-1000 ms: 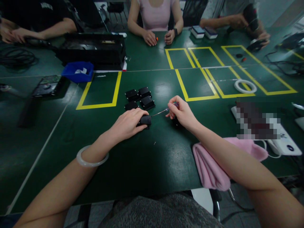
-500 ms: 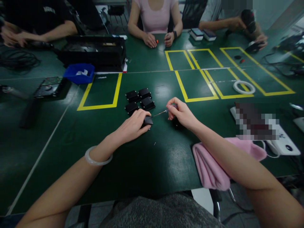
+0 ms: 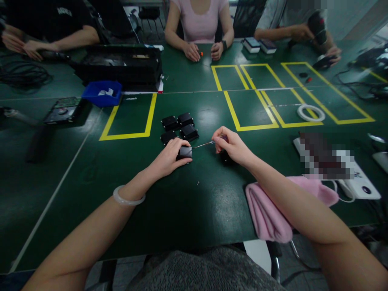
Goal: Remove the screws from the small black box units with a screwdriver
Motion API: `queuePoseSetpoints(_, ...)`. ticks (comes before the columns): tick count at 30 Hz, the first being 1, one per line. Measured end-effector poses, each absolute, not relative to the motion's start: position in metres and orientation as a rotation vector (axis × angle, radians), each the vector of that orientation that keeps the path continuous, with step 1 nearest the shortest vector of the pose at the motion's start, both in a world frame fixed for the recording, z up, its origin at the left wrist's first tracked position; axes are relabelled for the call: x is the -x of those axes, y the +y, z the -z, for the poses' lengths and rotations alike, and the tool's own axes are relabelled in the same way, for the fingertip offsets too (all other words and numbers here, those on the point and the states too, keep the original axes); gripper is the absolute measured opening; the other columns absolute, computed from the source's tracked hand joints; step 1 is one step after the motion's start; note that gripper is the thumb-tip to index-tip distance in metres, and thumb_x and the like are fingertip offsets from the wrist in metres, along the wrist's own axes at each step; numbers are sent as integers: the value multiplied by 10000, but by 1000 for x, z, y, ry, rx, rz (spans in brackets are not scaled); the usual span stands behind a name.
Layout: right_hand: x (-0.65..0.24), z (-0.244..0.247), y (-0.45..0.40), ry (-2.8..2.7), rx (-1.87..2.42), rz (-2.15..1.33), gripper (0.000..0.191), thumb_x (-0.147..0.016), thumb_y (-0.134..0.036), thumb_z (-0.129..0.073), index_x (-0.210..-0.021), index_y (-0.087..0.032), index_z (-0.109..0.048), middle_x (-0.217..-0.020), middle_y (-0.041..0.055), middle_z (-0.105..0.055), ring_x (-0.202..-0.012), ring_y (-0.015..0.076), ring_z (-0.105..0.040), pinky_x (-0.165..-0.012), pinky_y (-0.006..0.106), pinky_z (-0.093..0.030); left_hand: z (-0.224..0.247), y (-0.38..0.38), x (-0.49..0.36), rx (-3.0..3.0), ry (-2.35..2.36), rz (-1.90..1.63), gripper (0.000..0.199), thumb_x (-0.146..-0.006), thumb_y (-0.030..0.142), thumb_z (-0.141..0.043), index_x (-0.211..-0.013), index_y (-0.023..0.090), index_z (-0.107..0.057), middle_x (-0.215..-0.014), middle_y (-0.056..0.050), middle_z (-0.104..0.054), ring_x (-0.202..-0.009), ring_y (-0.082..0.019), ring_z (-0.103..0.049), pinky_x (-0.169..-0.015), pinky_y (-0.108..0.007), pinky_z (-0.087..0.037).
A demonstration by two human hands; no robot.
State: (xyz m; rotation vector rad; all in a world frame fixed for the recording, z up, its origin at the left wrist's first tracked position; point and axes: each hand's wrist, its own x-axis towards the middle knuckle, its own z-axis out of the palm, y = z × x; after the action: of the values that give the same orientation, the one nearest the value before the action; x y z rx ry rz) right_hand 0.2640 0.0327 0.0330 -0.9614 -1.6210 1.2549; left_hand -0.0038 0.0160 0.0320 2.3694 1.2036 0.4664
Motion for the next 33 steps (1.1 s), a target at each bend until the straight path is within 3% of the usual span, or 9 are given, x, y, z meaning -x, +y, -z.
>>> queuePoseSetpoints(6,-260,-30,32,-1586,1046,-1247,290,-983,-477,-618,-882,-222,-522,-456,-121,-439,-416,100,-479,-505,255,-437,-33,16,4,-2347,1202,-454,346,-945,392,-653,-1212,214,-524,-1216,-100,-587,-1127,-295,-545,-965,-459,-486)
queuePoseSetpoints(14,-262,-29,35,-1653,949,-1199,184,-962,-342,-621,-890,-207,-519,-553,-85,-523,-492,86,-495,-520,236,-396,-28,18,6,-2333,1209,-474,362,-929,372,-684,-1211,218,-518,-1220,-87,-583,-1136,-293,-540,-985,-450,-471)
queuePoseSetpoints(19,-261,-29,33,-1682,1028,-1176,170,-998,-347,-561,-905,-220,-497,-479,-111,-448,-427,91,-450,-469,238,-320,-28,18,6,-2327,1213,-463,356,-932,368,-682,-1211,222,-515,-1213,-83,-577,-1133,-291,-536,-975,-435,-469)
queuePoseSetpoints(24,-261,-30,31,-1660,1002,-1187,183,-986,-346,-611,-930,-224,-486,-542,-95,-494,-474,88,-462,-497,231,-350,-30,18,5,-2330,1207,-467,344,-932,361,-683,-1198,214,-523,-1196,-83,-574,-1114,-288,-531,-955,-429,-470)
queuePoseSetpoints(29,-262,-29,31,-1668,1030,-1203,256,-1020,-446,-556,-917,-216,-512,-476,-116,-406,-424,89,-443,-479,235,-335,-30,18,4,-2327,1202,-468,343,-937,362,-675,-1203,210,-522,-1188,-84,-574,-1095,-285,-532,-927,-421,-478)
queuePoseSetpoints(33,-263,-30,31,-1670,996,-1205,169,-997,-363,-585,-959,-220,-502,-519,-105,-470,-453,89,-456,-492,234,-345,-30,17,4,-2329,1207,-476,339,-932,357,-681,-1195,212,-524,-1191,-83,-577,-1096,-284,-532,-937,-427,-476)
